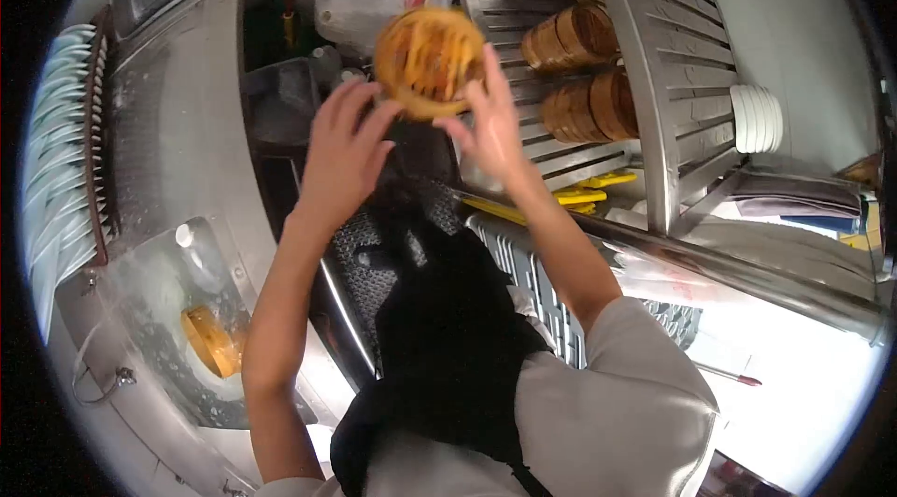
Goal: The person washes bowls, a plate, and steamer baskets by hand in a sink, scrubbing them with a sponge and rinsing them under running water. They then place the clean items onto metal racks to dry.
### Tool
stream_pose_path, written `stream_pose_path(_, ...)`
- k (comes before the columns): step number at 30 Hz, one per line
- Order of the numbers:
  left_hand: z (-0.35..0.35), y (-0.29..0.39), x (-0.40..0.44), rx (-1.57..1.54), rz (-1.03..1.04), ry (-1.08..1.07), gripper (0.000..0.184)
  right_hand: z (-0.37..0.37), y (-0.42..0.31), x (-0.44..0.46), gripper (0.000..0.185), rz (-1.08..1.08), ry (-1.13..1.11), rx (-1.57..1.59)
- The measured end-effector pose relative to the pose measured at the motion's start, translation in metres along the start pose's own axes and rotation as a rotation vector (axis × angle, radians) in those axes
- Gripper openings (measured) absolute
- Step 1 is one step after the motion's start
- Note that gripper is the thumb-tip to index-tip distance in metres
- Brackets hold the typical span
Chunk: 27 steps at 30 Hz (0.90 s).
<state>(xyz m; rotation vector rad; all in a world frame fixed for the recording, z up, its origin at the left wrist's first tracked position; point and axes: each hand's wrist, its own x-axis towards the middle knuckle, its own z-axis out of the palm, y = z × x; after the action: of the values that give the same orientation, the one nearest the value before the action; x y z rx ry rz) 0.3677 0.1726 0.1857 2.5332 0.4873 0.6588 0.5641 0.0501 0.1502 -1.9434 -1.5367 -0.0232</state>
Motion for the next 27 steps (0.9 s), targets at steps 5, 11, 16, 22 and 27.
stream_pose_path(5, -0.039, -0.056, -0.08, 0.041, -0.357, 0.199, 0.043, -0.027, 0.121, 0.022, 0.045, 0.504, 0.305, -0.311)
stream_pose_path(11, -0.12, -0.138, -0.266, 0.517, -0.792, 0.399, 0.041, -0.056, 0.238, 0.047, 0.063, 0.885, 0.483, -0.43)
stream_pose_path(16, -0.125, -0.209, -0.442, 0.682, -0.852, -0.036, 0.04, -0.063, 0.287, 0.045, 0.061, 0.919, -0.129, -0.848)
stream_pose_path(22, -0.119, -0.141, -0.367, 0.483, -1.589, -0.078, 0.045, -0.056, 0.332, 0.047, 0.046, 0.657, -0.276, -0.846)
stream_pose_path(27, -0.091, -0.17, -0.43, 0.413, -1.547, -0.099, 0.049, -0.015, 0.233, 0.051, 0.034, 0.438, 0.219, -0.498)
